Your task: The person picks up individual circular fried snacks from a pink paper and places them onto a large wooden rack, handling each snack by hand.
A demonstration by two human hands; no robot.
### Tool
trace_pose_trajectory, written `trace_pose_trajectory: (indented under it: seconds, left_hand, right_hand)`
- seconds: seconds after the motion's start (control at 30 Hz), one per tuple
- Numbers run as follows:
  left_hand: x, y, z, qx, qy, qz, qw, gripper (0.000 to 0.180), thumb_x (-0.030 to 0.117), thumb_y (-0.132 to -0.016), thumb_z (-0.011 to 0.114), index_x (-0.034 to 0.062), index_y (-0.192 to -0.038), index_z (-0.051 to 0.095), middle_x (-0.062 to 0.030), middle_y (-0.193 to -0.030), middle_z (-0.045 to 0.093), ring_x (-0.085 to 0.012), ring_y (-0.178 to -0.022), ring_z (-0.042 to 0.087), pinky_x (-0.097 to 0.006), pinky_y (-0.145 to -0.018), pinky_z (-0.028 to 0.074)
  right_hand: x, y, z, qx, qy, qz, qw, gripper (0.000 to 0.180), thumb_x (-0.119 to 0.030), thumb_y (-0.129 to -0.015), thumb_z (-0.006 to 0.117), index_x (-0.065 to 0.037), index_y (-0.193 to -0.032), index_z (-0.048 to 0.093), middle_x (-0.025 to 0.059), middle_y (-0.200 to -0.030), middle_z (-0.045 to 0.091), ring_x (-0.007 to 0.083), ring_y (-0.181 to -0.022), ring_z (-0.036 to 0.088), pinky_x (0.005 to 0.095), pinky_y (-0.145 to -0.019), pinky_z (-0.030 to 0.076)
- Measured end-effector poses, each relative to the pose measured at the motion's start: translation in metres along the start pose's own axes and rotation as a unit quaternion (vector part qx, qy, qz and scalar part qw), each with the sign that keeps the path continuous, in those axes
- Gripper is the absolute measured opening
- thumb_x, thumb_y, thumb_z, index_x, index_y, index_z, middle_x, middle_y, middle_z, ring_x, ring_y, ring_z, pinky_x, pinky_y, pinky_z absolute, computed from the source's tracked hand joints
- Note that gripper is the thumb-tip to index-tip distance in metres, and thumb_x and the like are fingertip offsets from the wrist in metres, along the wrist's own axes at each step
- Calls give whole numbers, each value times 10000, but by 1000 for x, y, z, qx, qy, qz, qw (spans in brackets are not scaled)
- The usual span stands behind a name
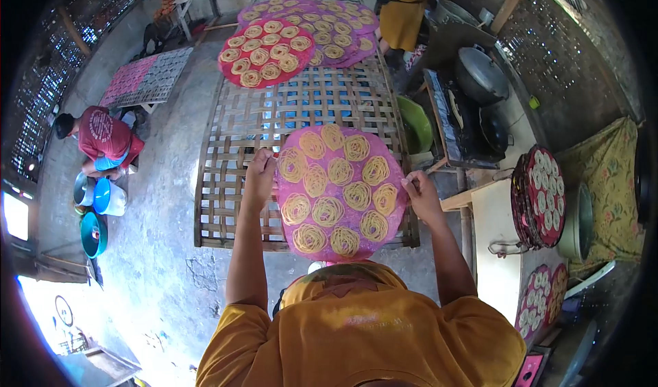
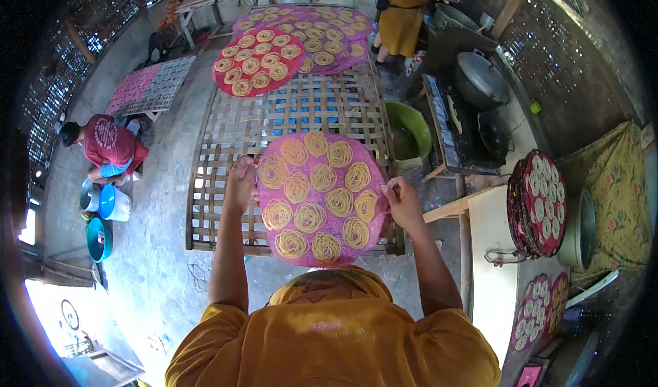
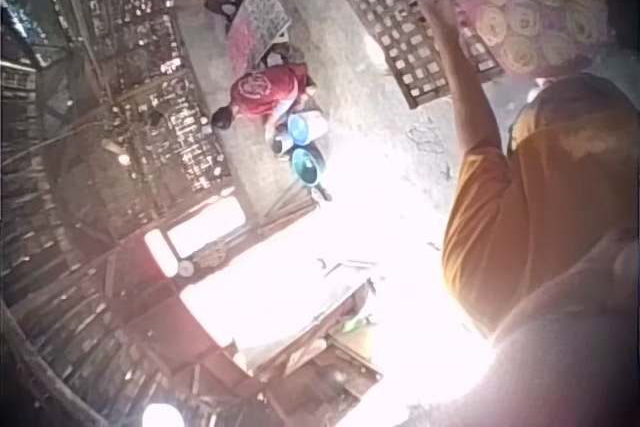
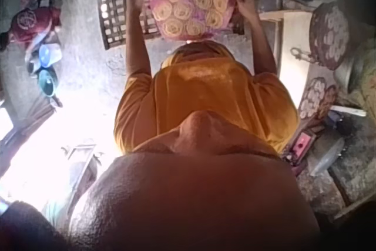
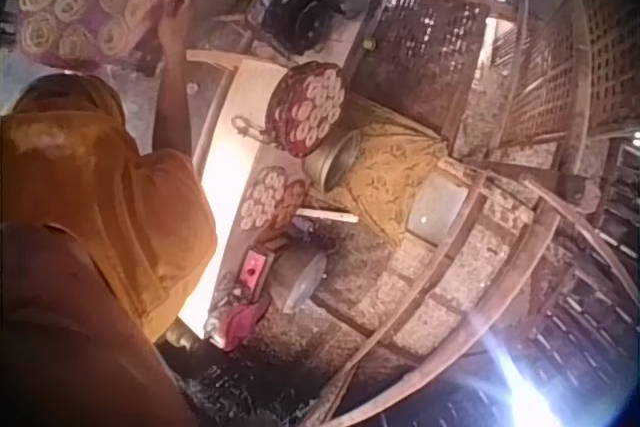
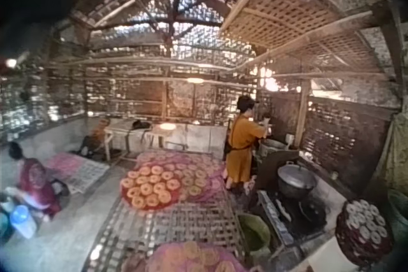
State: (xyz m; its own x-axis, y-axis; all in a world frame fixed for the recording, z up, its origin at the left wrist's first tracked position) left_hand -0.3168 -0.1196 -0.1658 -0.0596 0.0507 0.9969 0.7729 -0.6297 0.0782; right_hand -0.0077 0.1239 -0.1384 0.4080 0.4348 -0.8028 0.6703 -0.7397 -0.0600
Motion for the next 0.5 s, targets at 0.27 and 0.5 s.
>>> trace_pose_trajectory:
  seconds: [0.27, 0.5]
  left_hand:
    - [67, 16, -65, 144, 122, 25, 982, 105, 218, -965, 498, 119, -949, 527, 34, -799, 558, -31, -589, 490, -200, -493, 449]
    - [47, -61, -66, 212, 318, 64, 922, 248, 247, -937, 553, 84, -1119, 514, -67, -1000, 594, -204, -834, 621, -382, -704, 547]
  right_hand:
    - [-136, -116, -5, -76, -53, -168, 981, 123, -120, -878, 605, -24, -897, 530, 70, -790, 592, 150, -777, 567, 301, -725, 442]
    - [-235, -315, 37, 107, 110, -367, 917, 95, -128, -812, 613, -41, -840, 585, 130, -786, 612, 299, -744, 605, 385, -662, 473]
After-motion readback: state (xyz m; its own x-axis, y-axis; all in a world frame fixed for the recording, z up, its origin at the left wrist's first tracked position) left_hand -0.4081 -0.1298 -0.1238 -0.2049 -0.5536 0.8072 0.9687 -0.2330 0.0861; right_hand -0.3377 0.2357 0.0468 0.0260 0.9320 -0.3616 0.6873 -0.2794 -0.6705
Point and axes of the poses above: each hand's wrist, its own y-axis away from the middle knuckle, its own z-axis out of the palm, x = y × z, the point moved 6 cm from there along -y, towards the middle knuckle
